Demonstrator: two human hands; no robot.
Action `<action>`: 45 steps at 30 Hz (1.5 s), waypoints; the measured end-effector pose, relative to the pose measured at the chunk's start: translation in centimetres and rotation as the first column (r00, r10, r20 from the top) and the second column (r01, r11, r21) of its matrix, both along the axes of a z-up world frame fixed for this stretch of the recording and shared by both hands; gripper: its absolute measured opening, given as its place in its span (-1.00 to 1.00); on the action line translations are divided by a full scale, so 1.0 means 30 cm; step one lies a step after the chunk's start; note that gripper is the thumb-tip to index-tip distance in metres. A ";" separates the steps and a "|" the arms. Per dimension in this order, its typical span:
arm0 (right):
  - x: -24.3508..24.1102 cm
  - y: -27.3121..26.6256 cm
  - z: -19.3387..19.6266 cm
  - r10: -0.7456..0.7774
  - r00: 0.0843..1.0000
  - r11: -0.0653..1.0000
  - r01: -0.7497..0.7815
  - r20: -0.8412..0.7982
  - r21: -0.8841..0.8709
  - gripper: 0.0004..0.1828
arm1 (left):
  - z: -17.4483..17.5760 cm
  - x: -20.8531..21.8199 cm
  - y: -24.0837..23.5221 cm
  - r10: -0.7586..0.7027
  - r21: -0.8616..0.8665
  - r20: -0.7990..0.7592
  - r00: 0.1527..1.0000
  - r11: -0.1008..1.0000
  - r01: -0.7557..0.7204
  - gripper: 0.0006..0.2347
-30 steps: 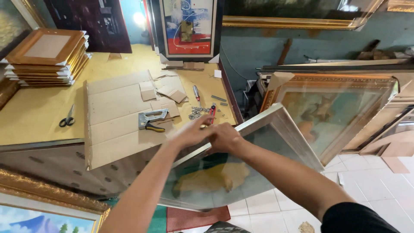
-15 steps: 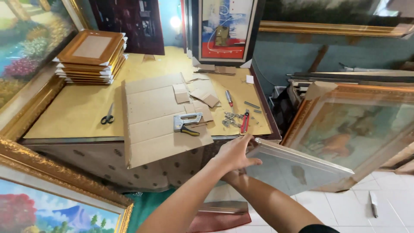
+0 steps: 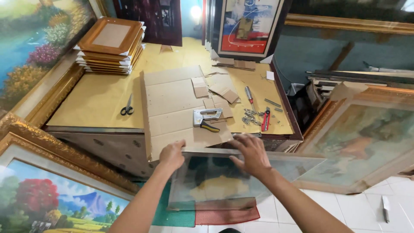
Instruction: Stapling small pieces of cardboard to the back of a wooden picture frame to secure the artwork or protect the corners.
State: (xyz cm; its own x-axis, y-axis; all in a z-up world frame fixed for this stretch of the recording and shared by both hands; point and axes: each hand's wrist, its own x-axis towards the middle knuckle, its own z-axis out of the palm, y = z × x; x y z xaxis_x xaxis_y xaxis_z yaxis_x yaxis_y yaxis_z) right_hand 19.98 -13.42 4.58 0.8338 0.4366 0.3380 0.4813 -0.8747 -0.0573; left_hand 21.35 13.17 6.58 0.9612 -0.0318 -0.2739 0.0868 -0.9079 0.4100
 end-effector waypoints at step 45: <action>0.422 -0.231 0.073 0.193 0.594 -0.040 0.800 -0.781 0.599 -0.79 | -0.253 -0.060 -0.443 -0.262 0.074 -0.115 0.958 0.960 0.271 -0.62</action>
State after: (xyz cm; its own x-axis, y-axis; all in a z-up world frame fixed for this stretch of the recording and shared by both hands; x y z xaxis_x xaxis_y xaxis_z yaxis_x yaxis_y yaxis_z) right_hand 32.64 -20.34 6.76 0.8732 -0.1881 -0.4496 -0.4182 0.1844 -0.8894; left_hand 19.56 -0.12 -1.02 0.8875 -0.2543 -0.3843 -0.1258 -0.9359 0.3290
